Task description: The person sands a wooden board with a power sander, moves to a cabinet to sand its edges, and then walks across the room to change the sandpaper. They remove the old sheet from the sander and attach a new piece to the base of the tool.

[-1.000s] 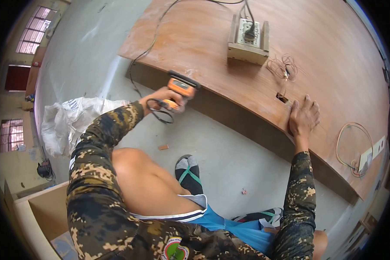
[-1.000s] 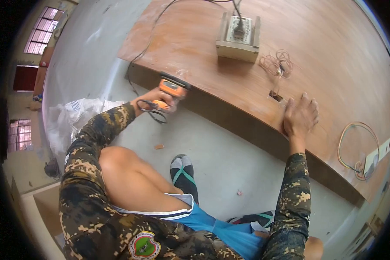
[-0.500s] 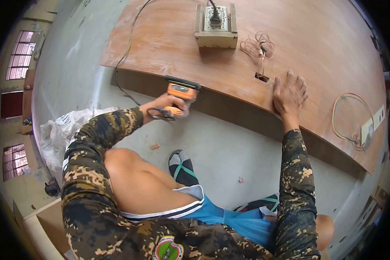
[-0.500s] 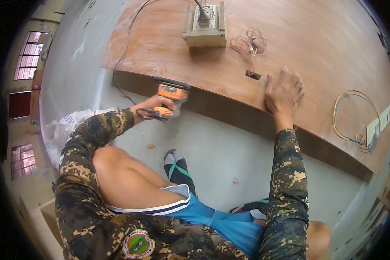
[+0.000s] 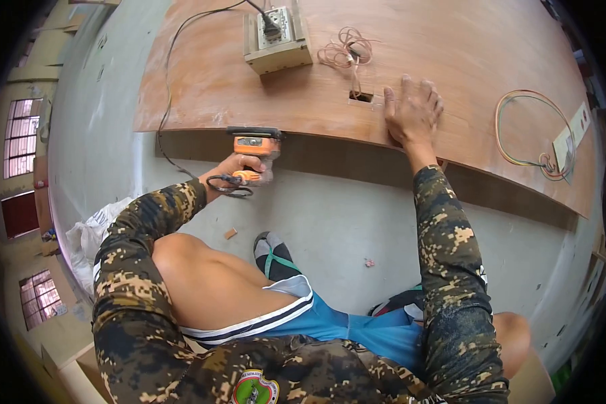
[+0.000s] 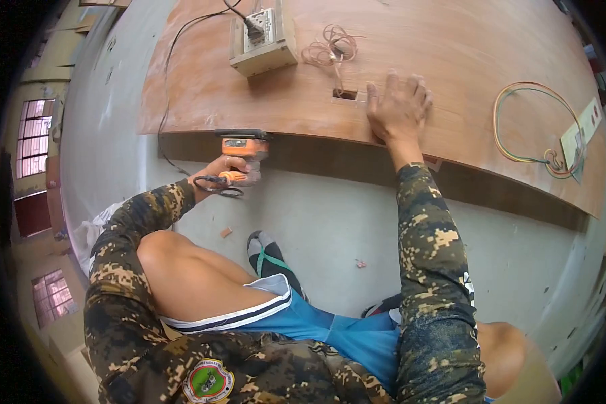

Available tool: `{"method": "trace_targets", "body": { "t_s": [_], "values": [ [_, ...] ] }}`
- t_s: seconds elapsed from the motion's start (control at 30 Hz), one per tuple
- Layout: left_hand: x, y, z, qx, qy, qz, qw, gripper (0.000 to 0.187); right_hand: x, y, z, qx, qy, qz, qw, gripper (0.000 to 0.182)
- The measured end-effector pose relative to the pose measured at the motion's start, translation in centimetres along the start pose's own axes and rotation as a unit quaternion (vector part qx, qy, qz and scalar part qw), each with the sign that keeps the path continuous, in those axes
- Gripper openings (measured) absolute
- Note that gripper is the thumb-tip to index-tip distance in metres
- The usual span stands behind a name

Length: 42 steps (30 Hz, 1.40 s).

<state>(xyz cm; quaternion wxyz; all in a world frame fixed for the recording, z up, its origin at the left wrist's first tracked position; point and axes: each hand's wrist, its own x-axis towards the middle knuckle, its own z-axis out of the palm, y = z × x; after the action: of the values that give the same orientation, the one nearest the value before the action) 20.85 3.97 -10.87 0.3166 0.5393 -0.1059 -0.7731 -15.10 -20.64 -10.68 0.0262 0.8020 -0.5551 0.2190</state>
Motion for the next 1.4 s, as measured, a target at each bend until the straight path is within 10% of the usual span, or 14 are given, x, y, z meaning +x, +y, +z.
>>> {"method": "trace_targets", "body": {
  "t_s": [0.27,0.43,0.53,0.63,1.03,1.17,1.33,1.4],
  "values": [
    [2.5,0.9,13.8,0.040,0.018,0.018,0.999,0.013,-9.3,-3.8,-1.4,0.358,0.154,0.039,0.920,0.015],
    [3.2,0.0,10.1,0.100,-0.006,0.027,0.995,0.002,-21.7,-16.3,-0.3,0.524,-0.063,0.451,0.720,0.043],
    [2.0,0.5,8.5,0.090,-0.009,-0.003,0.996,0.003,-19.2,-20.5,-4.4,0.779,-0.178,0.530,0.284,0.076],
    [2.0,1.1,10.7,-0.010,0.011,-0.076,0.997,0.007,-17.3,-21.1,-3.4,0.803,-0.174,0.556,0.125,0.063],
    [5.3,1.3,20.5,0.141,0.004,-0.070,0.987,0.031,-15.3,-11.1,-4.9,0.750,-0.051,0.642,0.151,0.043],
    [0.2,8.0,18.6,0.382,-0.115,-0.040,0.916,0.038,-14.9,-12.3,-3.9,0.791,0.009,0.608,0.069,0.040],
    [-1.7,15.5,14.9,0.472,0.032,-0.061,0.879,0.048,-15.2,-13.9,-3.0,0.772,-0.019,0.635,0.022,0.037],
    [-1.4,15.4,15.1,0.744,0.216,0.122,0.621,0.064,-15.2,-12.3,-3.5,0.778,-0.016,0.628,0.032,0.036]
  ]
}}
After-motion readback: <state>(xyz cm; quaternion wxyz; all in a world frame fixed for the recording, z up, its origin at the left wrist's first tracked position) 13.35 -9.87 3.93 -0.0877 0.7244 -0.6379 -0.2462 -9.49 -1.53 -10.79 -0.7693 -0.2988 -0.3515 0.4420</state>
